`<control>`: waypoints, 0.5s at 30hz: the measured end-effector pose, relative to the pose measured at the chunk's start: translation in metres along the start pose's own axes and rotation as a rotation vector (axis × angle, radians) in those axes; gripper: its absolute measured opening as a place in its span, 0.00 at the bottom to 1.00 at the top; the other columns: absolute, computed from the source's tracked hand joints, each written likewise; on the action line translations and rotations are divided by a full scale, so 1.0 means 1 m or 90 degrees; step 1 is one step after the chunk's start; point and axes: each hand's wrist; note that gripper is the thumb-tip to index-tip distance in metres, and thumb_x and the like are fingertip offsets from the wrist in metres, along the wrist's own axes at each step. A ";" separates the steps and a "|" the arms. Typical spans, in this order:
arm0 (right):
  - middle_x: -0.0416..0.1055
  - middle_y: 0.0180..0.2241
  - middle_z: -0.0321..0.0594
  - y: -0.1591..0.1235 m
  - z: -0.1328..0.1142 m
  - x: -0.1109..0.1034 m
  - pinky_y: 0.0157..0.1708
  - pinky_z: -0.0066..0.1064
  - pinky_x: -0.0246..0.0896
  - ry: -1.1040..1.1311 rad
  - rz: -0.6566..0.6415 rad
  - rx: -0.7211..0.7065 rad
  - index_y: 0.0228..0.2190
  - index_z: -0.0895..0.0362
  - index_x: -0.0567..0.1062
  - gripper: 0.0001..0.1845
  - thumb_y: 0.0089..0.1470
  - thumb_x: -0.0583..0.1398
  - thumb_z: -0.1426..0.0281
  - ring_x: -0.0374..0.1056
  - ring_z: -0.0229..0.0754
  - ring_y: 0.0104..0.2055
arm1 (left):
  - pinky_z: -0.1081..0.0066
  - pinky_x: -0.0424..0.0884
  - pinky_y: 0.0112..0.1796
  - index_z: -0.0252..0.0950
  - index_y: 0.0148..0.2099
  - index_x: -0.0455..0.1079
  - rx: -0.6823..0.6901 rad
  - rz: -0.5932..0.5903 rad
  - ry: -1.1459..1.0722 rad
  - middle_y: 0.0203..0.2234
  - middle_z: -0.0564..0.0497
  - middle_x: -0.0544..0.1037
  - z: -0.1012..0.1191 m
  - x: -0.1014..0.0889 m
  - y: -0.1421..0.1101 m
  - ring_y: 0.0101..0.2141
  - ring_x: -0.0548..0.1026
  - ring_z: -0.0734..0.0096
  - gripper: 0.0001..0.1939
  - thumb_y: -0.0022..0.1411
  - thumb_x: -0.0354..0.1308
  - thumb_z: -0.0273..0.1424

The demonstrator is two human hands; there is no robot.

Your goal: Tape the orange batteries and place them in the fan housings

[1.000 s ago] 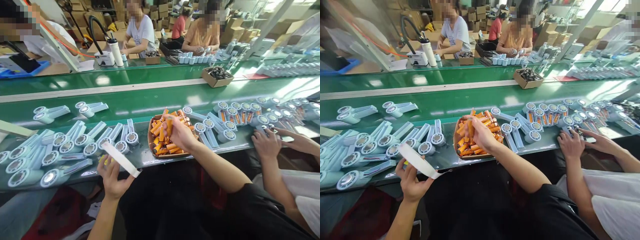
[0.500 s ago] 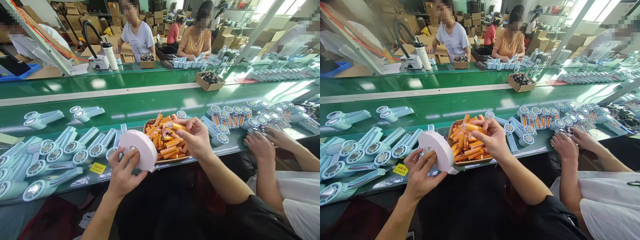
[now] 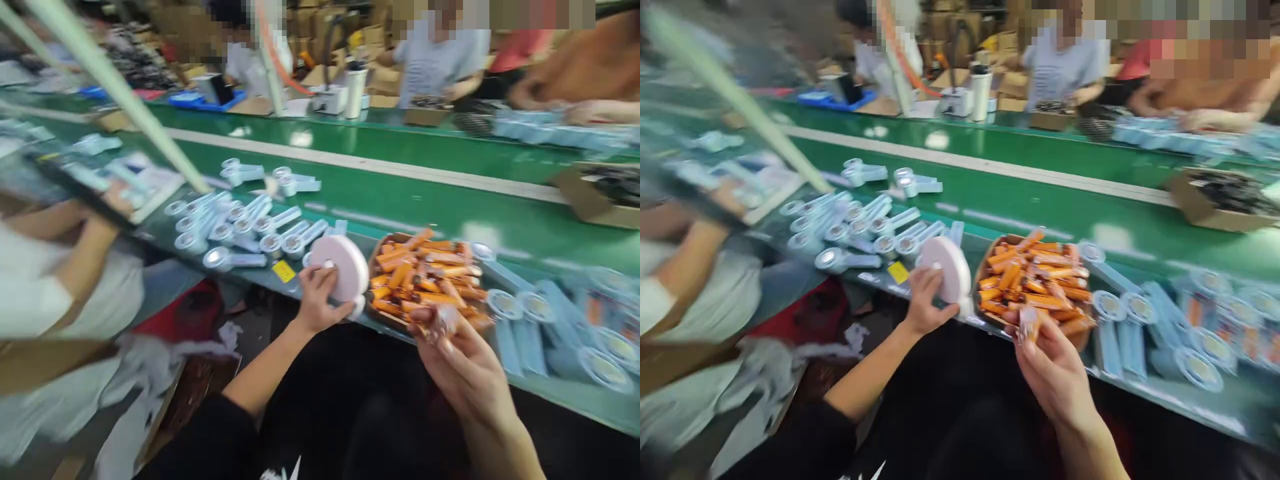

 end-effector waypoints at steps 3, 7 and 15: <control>0.82 0.46 0.41 -0.011 0.009 -0.001 0.51 0.58 0.75 -0.092 -0.053 -0.023 0.41 0.35 0.82 0.15 0.52 0.74 0.62 0.78 0.60 0.51 | 0.39 0.63 0.62 0.37 0.61 0.73 0.002 -0.040 -0.042 0.51 0.36 0.78 0.010 0.020 0.011 0.58 0.68 0.42 0.36 0.59 0.66 0.55; 0.84 0.41 0.41 -0.011 0.009 0.008 0.43 0.55 0.80 -0.093 -0.107 0.046 0.44 0.38 0.81 0.17 0.53 0.74 0.64 0.82 0.59 0.43 | 0.43 0.63 0.63 0.35 0.61 0.73 0.044 -0.001 -0.077 0.51 0.36 0.79 0.018 0.030 0.026 0.57 0.70 0.46 0.34 0.62 0.64 0.53; 0.84 0.44 0.47 -0.033 0.010 0.016 0.38 0.34 0.75 0.081 -0.207 0.108 0.60 0.52 0.71 0.33 0.58 0.73 0.57 0.78 0.41 0.38 | 0.43 0.64 0.58 0.35 0.52 0.72 0.091 0.124 -0.099 0.44 0.41 0.78 0.009 -0.009 0.021 0.53 0.73 0.43 0.25 0.58 0.67 0.45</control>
Point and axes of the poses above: each hand's wrist, its own y-axis towards the middle knuckle, its own x-axis out of the palm, z = x × y
